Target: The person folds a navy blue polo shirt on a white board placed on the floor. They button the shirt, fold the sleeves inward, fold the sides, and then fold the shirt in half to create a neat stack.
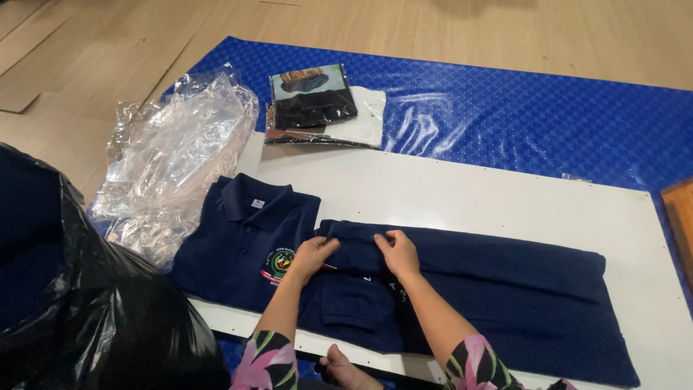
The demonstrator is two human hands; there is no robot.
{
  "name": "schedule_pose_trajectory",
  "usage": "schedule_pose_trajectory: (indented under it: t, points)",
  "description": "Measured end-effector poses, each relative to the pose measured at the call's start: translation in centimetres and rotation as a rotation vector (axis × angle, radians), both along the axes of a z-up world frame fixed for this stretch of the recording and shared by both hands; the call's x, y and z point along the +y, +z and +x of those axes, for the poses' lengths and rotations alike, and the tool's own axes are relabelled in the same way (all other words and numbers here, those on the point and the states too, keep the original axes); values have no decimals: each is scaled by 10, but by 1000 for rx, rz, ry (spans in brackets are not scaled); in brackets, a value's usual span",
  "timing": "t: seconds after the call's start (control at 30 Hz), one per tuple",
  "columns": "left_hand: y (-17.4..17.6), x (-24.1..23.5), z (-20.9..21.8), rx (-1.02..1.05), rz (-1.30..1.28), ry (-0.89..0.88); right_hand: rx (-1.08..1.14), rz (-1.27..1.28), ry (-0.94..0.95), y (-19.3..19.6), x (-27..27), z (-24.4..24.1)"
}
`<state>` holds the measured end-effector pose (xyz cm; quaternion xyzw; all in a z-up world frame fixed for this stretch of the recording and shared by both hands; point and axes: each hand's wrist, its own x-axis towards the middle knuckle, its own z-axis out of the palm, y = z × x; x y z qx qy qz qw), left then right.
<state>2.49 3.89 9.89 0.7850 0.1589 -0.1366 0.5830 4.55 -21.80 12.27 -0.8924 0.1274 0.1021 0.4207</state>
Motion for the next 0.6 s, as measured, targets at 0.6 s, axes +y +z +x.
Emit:
schedule_pose_trajectory:
  t: [0.6]
  points:
    - [14,-47,3,34,485,170,63,-151,485,34,13,31]
